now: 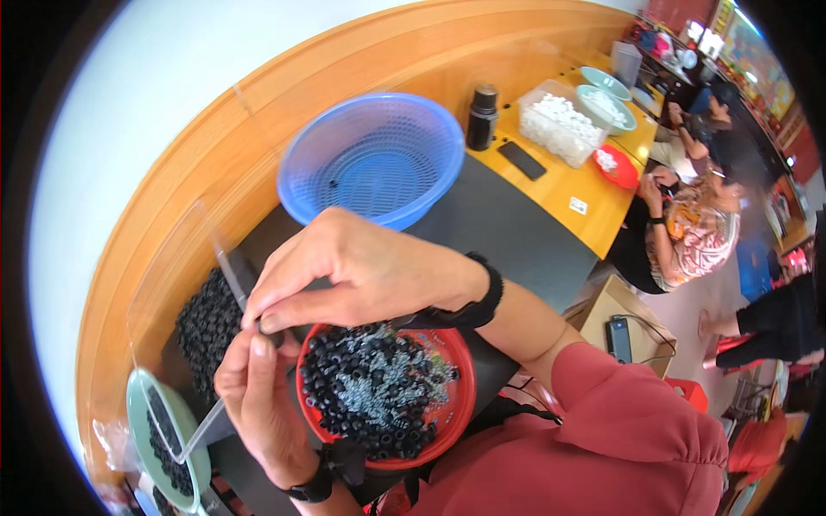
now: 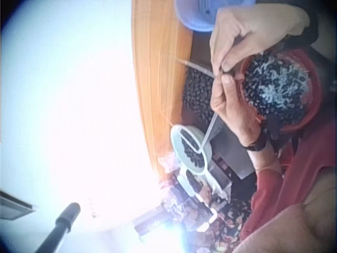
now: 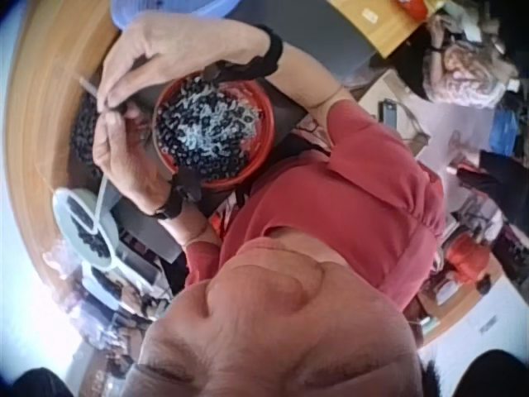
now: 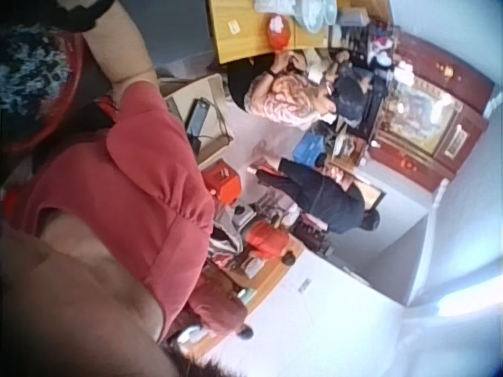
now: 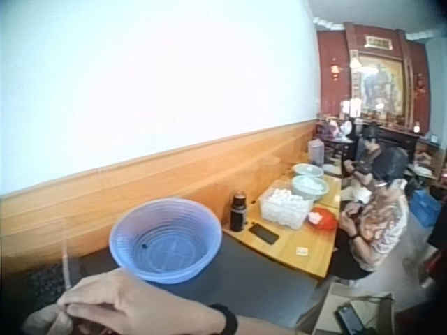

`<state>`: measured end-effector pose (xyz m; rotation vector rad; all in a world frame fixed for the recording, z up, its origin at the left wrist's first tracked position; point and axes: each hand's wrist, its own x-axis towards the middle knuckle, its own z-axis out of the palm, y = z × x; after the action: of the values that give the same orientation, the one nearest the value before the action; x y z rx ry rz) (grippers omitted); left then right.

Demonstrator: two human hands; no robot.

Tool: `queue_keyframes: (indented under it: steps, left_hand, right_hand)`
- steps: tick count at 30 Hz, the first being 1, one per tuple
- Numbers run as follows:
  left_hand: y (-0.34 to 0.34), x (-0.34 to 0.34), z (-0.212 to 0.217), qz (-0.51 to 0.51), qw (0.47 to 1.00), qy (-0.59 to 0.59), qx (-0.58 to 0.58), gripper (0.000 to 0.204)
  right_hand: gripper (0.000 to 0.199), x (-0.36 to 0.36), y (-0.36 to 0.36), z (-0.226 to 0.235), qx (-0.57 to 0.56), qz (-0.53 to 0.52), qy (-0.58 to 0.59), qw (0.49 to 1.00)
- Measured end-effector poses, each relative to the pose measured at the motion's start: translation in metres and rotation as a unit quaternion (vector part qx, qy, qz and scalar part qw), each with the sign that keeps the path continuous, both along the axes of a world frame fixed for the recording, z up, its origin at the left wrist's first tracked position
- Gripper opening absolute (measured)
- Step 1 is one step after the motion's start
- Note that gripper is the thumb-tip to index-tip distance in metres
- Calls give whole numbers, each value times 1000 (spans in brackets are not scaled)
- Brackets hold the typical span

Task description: Sorting and inspecting small black plastic ring components in a tray.

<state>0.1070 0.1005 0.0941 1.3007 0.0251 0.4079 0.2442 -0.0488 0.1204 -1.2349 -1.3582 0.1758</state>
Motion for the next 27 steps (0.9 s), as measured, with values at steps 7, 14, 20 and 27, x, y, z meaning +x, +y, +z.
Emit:
queue_keyframes:
  steps: [7, 14, 20, 27]
  left_hand:
    - [14, -1, -3, -167, 977, 6, -136, 32]
    - [14, 8, -14, -149, 975, 26, -165, 30]
    - [4, 2, 1, 35, 998, 44, 2, 27]
    - [3, 4, -7, -42, 993, 34, -109, 27]
  right_hand:
    - [14, -10, -4, 7, -9, 71, 107, 992]
    - [14, -4, -2, 0, 19, 5, 43, 999]
    - [14, -8, 4, -2, 32, -21, 55, 998]
    - [12, -7, 5, -4, 11, -43, 31, 999]
